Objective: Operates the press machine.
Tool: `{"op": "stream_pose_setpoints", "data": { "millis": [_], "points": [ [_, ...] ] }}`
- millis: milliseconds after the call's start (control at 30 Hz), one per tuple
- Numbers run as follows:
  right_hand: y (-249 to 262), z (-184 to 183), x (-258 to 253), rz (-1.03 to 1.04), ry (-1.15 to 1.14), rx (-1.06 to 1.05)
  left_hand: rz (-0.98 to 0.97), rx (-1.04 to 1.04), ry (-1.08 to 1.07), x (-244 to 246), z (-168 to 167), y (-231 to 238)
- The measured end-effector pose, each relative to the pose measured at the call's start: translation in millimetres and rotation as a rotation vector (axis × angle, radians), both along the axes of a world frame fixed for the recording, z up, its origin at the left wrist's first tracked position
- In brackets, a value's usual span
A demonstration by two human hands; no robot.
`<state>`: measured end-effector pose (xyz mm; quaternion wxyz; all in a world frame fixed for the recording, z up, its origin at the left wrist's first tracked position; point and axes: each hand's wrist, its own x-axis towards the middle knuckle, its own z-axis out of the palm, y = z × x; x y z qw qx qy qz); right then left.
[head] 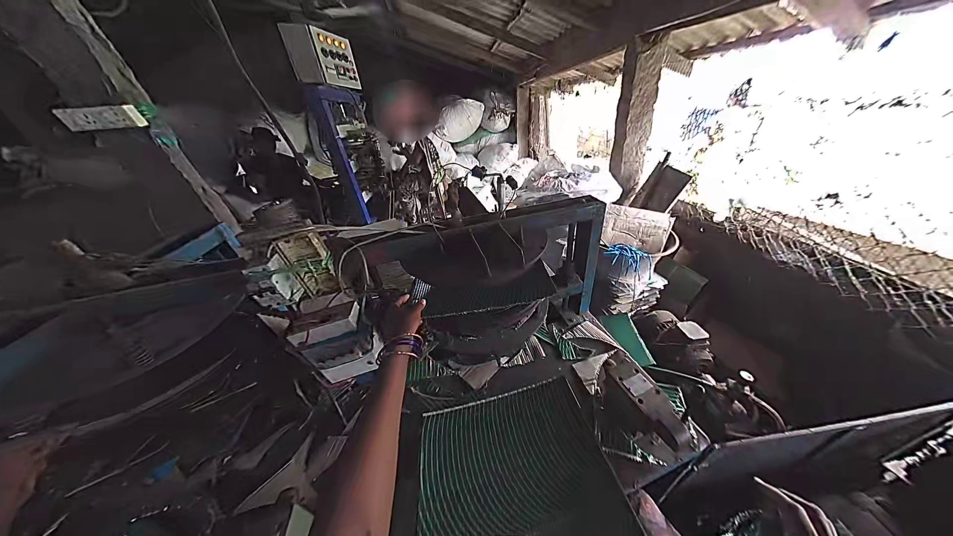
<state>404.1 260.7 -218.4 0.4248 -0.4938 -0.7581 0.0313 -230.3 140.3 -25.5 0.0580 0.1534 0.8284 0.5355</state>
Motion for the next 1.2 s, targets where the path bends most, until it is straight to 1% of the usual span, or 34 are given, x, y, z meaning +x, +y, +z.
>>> {"op": "stream_pose_setpoints", "data": {
  "millis": [100,133,167,200,233,267,300,333,367,433,467,567,633,700,733,767,800,833,867,933,967,1000,1067,1100,1133,1167,1200],
  "points": [
    [3,55,-44,0.050,0.128,0.087,0.001,0.064,-0.017,8,0,-13],
    [9,67,-58,0.055,0.173,0.122,0.002,0.085,-0.021,12,0,-18],
    [20,71,-71,0.057,0.206,0.154,-0.004,0.095,-0.026,15,0,-23],
    [28,80,-84,0.067,0.233,0.152,-0.008,0.102,-0.022,17,-1,-26],
    [32,96,-96,0.088,0.235,0.106,-0.012,0.105,-0.012,17,-1,-27],
    [30,120,-105,0.100,0.195,-0.034,-0.017,0.103,0.002,17,-1,-28],
    [24,151,-113,0.116,0.134,-0.241,-0.023,0.097,0.010,19,0,-28],
    [30,161,-121,0.123,0.110,-0.316,-0.027,0.088,0.007,20,2,-28],
    [42,155,-129,0.121,0.114,-0.288,-0.026,0.085,0.000,22,3,-28],
    [80,120,-139,0.124,0.091,-0.131,-0.015,0.090,-0.014,24,5,-25],
    [92,111,-143,0.117,0.078,-0.120,-0.017,0.092,-0.020,24,5,-24],
    [103,110,-155,-0.015,-0.019,-0.189,-0.007,0.164,-0.067,31,6,-27],
    [112,109,-161,-0.029,-0.085,-0.205,0.050,0.265,-0.139,49,2,-35],
    [127,103,-174,0.038,-0.171,-0.254,0.062,0.296,-0.176,80,-19,-53],
    [131,103,-183,0.065,-0.213,-0.297,0.029,0.268,-0.149,99,-38,-62],
    [134,106,-190,0.067,-0.242,-0.312,-0.044,0.218,-0.076,119,-65,-69],
    [137,106,-193,0.062,-0.247,-0.298,-0.157,0.148,0.012,138,-97,-77],
    [137,105,-192,0.053,-0.251,-0.288,-0.272,0.044,0.108,155,-132,-84],
    [137,102,-191,0.051,-0.250,-0.278,-0.359,-0.114,0.226,171,-164,-90],
    [139,96,-192,0.051,-0.269,-0.260,-0.443,-0.484,0.420,197,-199,-101],
    [138,99,-192,0.050,-0.285,-0.288,-0.431,-0.576,0.520,205,-208,-104],
    [133,110,-192,0.053,-0.297,-0.349,-0.408,-0.595,0.574,209,-211,-103],
    [110,149,-192,0.065,-0.326,-0.538,-0.382,-0.561,0.566,210,-206,-102],
    [101,161,-192,0.070,-0.323,-0.577,-0.374,-0.545,0.557,209,-204,-102],
    [96,167,-193,0.075,-0.306,-0.583,-0.367,-0.530,0.562,208,-204,-101],
    [97,163,-193,0.073,-0.295,-0.560,-0.360,-0.512,0.576,207,-206,-101],
    [103,151,-192,0.062,-0.281,-0.508,-0.359,-0.497,0.581,208,-207,-102]
  ]
}}
